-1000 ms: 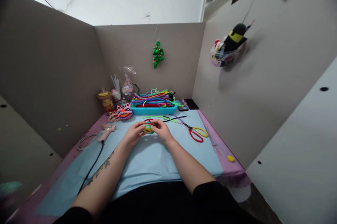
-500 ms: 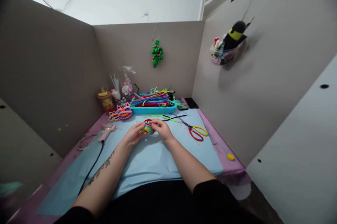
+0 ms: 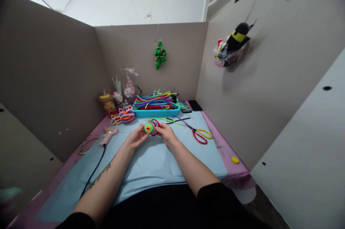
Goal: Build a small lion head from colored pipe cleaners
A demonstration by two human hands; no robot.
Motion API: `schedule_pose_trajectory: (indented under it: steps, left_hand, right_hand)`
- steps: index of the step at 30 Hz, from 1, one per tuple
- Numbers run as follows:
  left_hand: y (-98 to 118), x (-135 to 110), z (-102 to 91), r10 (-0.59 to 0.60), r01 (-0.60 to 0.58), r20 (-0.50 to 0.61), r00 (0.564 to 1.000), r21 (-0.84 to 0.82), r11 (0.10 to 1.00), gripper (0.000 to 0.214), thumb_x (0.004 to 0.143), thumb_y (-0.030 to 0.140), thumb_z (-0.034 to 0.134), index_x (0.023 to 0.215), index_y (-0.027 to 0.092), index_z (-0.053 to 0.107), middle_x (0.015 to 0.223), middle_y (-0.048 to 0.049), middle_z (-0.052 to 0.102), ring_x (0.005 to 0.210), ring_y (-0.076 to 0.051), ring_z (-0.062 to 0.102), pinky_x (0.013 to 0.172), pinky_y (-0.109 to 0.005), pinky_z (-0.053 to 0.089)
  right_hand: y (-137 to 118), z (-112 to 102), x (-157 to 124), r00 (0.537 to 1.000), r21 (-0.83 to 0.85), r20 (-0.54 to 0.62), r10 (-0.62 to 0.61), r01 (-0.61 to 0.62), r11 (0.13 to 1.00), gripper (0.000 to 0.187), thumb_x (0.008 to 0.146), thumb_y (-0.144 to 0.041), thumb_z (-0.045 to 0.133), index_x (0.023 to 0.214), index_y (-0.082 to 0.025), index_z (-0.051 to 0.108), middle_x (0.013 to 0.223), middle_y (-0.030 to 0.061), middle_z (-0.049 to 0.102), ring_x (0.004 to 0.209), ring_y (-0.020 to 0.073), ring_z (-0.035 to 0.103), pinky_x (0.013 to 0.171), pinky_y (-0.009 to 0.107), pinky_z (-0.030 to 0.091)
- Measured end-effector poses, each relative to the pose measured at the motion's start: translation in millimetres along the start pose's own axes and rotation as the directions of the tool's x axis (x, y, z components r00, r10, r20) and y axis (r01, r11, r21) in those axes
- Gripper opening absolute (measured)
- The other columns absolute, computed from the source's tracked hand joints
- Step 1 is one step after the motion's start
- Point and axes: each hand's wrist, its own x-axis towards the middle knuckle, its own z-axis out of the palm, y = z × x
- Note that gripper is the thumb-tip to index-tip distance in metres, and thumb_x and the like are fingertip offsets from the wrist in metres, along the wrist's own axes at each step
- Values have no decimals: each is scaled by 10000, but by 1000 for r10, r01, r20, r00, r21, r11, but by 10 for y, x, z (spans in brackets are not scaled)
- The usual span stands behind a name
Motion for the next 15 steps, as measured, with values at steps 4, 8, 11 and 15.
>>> schedule_pose_trajectory:
  steps: [4,8,11,15]
  left_hand:
    - [13,-62,5,29,-45,153,988,104,994,365,768,263,647,1112,158,582,1120,-127,621,966,-209,624,771,-306,526]
    - [3,-64,-27,101,-101,11,995,224,969,350,722,212,690,1057,149,607,1109,-134,628,928,-200,634,723,-279,511]
    - [-35,-58,-17,71,-91,83,994,259,962,404,680,199,731,1066,158,621,1082,-123,642,895,-187,634,725,-267,496]
    - [-74,-70,33,123,-182,229,966,256,949,539,591,169,793,1105,162,627,1104,-116,641,932,-199,623,788,-262,468]
  right_hand:
    - [-38,-182,91,998,167,-66,4,7,986,303,593,-317,767,826,-213,603,743,-3,668,667,158,611,627,300,486]
    - [-50,-300,142,997,251,-46,67,-53,967,267,611,-246,736,838,-237,596,743,-10,671,657,163,616,604,304,499]
    - [-29,-269,129,989,295,27,142,-144,945,324,616,-196,721,911,-240,593,770,-10,681,661,159,626,603,300,509]
    - [-17,-166,71,978,306,69,195,-207,929,336,631,-186,715,939,-212,584,778,8,688,642,166,628,572,302,506]
